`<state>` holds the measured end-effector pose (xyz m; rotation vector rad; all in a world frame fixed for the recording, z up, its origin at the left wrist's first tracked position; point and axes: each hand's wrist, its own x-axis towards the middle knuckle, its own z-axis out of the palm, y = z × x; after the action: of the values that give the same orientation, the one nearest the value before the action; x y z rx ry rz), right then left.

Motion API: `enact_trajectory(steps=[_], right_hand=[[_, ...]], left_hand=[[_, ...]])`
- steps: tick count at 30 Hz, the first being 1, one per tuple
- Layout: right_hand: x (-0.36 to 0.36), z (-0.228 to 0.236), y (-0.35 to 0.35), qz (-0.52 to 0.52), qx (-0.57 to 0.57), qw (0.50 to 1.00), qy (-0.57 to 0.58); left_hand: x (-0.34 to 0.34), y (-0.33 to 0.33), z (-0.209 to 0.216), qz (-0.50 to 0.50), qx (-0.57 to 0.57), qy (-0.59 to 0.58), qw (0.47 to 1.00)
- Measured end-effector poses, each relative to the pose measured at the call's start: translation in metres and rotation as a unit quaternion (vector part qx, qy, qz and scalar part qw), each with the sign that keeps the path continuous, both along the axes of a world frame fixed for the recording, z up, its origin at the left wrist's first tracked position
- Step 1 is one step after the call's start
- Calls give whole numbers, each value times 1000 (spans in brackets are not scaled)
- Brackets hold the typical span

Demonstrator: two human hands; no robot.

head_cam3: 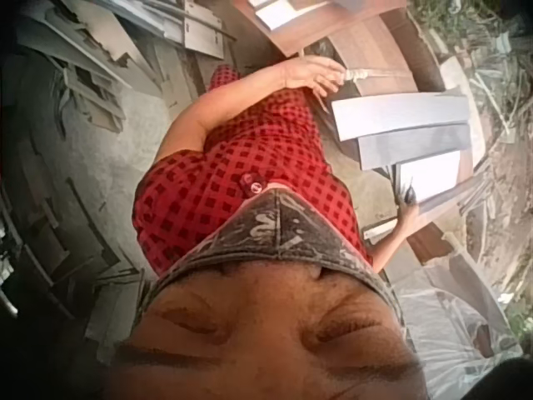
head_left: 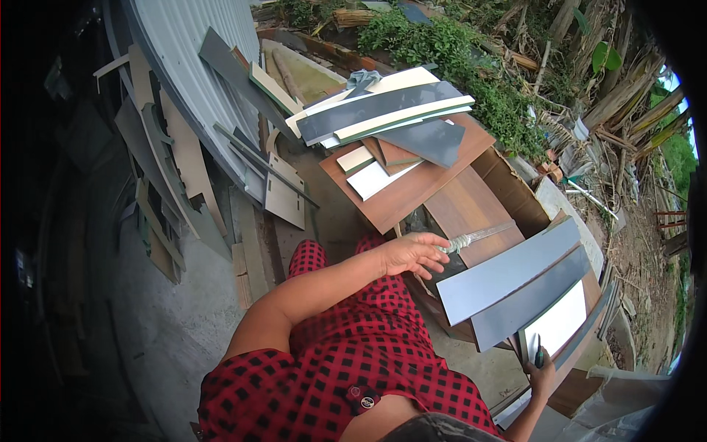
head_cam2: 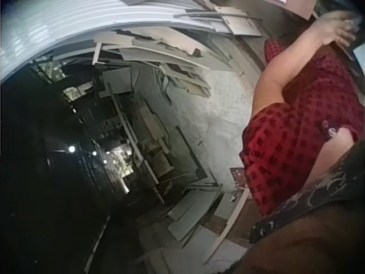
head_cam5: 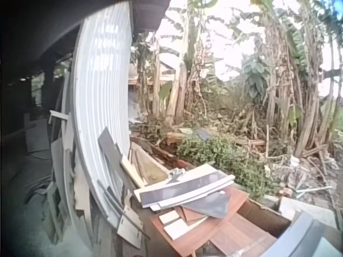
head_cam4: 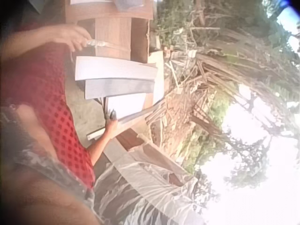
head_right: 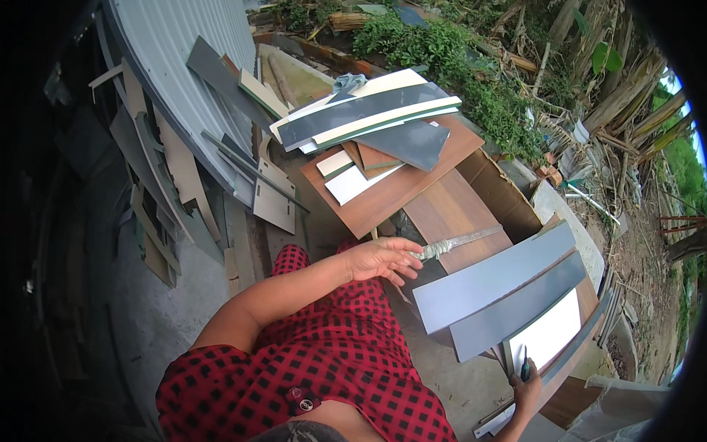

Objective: Trimming excess laminate from the edges of wood panels using a utility knife.

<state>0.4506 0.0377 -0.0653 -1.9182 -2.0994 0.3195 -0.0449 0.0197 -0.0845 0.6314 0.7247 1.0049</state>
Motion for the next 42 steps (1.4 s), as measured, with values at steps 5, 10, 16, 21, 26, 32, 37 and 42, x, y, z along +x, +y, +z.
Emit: enact_trajectory(steps=[5,10,16,21,26,32,37,42], right_hand=[[-41,22,14,-52,-74,984,151],[-138,34,19,13,-142,967,213],[-205,15,15,159,-156,959,174],[-210,6,14,133,-189,958,170],[-207,1,18,117,-215,953,175],[-210,-6,24,123,-232,950,172],[-212,-3,25,126,-228,942,210],[-221,24,22,58,-299,912,274]], left_hand=[[-163,-16,-27,429,-120,74,892],[-207,-6,-27,450,-131,131,874],[-218,51,-28,399,-214,102,886],[-232,87,-39,461,-223,-23,859],[-230,104,-49,502,-230,-82,830],[-215,104,-48,556,-188,-95,804],[-171,72,-52,577,-126,-70,804],[-160,25,-53,500,-91,-91,856]])
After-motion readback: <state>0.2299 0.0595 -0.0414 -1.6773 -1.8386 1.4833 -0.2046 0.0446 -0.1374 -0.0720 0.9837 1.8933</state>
